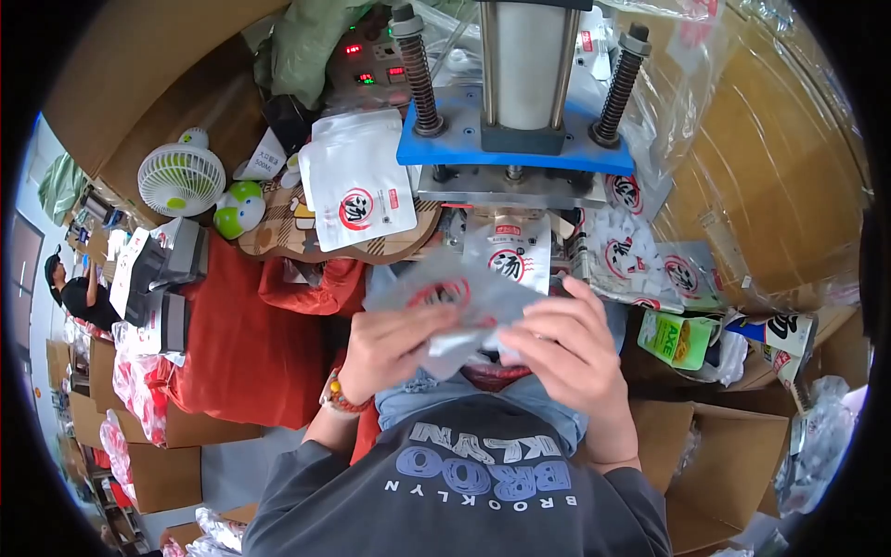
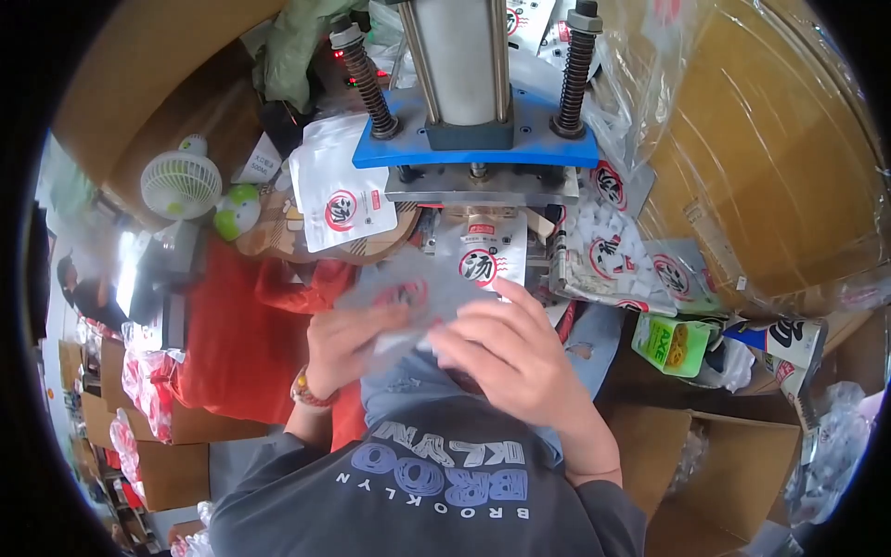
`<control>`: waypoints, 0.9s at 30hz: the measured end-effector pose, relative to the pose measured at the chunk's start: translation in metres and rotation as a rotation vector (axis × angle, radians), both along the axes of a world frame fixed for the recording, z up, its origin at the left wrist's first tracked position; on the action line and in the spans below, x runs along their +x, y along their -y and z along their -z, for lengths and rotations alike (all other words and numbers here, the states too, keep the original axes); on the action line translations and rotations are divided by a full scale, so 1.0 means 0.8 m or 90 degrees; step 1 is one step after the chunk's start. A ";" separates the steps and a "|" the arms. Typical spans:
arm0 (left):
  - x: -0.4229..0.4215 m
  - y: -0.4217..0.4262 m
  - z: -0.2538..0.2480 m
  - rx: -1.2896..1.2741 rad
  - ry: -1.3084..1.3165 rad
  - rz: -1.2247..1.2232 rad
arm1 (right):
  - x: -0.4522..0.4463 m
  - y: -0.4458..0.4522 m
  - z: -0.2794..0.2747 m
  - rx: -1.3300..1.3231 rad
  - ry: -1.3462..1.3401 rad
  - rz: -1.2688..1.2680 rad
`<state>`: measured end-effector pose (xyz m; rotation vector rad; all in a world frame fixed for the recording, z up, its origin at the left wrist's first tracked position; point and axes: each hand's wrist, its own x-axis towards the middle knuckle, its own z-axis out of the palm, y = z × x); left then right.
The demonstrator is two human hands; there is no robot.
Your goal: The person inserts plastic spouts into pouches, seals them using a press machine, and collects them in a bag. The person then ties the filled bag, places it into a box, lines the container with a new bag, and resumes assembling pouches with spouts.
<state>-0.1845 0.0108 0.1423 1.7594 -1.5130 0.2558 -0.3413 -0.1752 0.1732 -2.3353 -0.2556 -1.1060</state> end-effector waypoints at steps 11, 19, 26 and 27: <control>0.022 0.076 0.081 0.037 -0.239 0.001 | -0.014 0.054 0.021 -0.062 -0.099 0.242; 0.016 0.066 0.024 0.020 -0.115 0.128 | -0.001 0.052 0.010 0.047 -0.130 0.024; 0.026 0.114 0.137 0.118 -0.833 -0.004 | 0.022 0.094 0.074 0.139 -0.255 0.228; 0.030 0.122 0.141 0.042 -0.937 0.012 | 0.013 0.101 0.070 0.162 -0.230 0.282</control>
